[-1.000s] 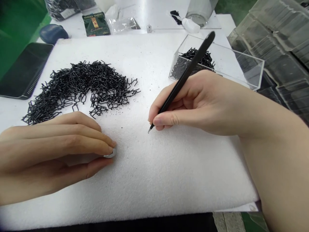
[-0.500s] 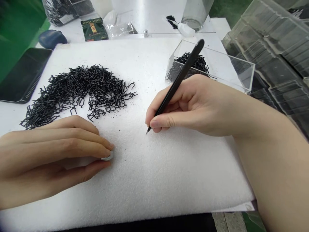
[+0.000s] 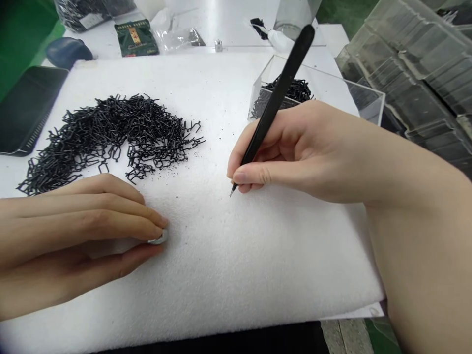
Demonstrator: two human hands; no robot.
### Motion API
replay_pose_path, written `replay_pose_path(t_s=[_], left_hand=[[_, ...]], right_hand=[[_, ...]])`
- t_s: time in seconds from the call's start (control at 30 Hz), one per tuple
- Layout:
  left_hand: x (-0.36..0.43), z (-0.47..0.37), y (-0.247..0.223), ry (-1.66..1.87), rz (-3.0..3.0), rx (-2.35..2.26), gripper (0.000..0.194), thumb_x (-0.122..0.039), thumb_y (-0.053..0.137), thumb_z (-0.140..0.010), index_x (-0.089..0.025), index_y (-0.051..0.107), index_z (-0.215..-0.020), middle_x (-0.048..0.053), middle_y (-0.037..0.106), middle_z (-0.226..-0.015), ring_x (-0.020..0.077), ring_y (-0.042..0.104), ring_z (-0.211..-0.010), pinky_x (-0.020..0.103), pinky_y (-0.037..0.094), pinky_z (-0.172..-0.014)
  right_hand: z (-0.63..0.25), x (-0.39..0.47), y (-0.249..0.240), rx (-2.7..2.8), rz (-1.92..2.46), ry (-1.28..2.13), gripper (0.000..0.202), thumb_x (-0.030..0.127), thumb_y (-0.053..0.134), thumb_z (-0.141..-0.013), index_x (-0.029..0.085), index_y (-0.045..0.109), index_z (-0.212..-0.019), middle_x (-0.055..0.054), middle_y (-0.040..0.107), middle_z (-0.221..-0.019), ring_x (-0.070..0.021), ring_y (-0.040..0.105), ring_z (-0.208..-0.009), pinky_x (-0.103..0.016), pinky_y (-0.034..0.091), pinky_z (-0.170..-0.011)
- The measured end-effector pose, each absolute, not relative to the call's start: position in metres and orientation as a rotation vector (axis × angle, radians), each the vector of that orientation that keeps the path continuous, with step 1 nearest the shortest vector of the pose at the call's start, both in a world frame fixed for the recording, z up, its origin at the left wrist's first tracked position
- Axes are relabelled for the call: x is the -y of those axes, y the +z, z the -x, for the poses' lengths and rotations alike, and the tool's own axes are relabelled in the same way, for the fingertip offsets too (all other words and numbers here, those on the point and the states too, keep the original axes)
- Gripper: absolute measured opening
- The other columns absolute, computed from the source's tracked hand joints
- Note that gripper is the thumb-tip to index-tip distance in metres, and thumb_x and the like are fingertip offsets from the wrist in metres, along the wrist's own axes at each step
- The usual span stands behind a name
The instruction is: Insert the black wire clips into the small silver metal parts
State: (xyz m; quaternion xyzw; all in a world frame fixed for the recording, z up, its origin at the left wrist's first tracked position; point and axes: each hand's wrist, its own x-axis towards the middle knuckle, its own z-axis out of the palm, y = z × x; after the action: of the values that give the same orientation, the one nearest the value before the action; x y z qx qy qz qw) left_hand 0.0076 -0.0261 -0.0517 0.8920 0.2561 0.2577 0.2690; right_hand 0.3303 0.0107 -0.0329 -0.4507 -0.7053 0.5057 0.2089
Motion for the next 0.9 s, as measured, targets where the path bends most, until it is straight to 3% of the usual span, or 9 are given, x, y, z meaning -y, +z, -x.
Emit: replay_pose_path(t_s=[0.3, 0.5, 0.9], left_hand=[[0.027, -0.009, -0.048, 0.696, -2.385, -0.685, 0.016, -0.006, 0.078, -0.090, -0.019, 0.080, -0.100, -0.002, 0.080, -0.092, 0.0124, 0.074, -0.089, 0.019, 0.062, -0.087], [0.026, -0.010, -0.049, 0.691, -2.390, -0.681, 0.018, -0.005, 0.078, -0.091, -0.020, 0.080, -0.101, -0.003, 0.080, -0.093, 0.0101, 0.073, -0.089, 0.017, 0.060, -0.089], [0.027, -0.008, -0.050, 0.691, -2.353, -0.668, 0.016, -0.006, 0.076, -0.095, -0.019, 0.081, -0.103, -0.003, 0.081, -0.093, 0.0102, 0.074, -0.088, 0.017, 0.061, -0.091]], right_hand=[[-0.332, -0.015, -0.032, 2.065, 1.222, 1.365, 0.006, 0.028, 0.078, -0.096, 0.029, 0.084, -0.097, 0.004, 0.087, -0.092, -0.0148, 0.083, -0.085, -0.025, 0.069, -0.078], [-0.332, -0.013, -0.037, 1.988, 1.177, 1.369, 0.006, 0.033, 0.085, -0.091, 0.028, 0.085, -0.092, 0.002, 0.087, -0.088, -0.0163, 0.083, -0.080, -0.023, 0.070, -0.073], [-0.318, -0.013, -0.040, 1.934, 1.093, 1.326, 0.005, 0.026, 0.089, -0.087, 0.030, 0.088, -0.089, 0.004, 0.087, -0.087, -0.0155, 0.083, -0.082, -0.021, 0.069, -0.076]])
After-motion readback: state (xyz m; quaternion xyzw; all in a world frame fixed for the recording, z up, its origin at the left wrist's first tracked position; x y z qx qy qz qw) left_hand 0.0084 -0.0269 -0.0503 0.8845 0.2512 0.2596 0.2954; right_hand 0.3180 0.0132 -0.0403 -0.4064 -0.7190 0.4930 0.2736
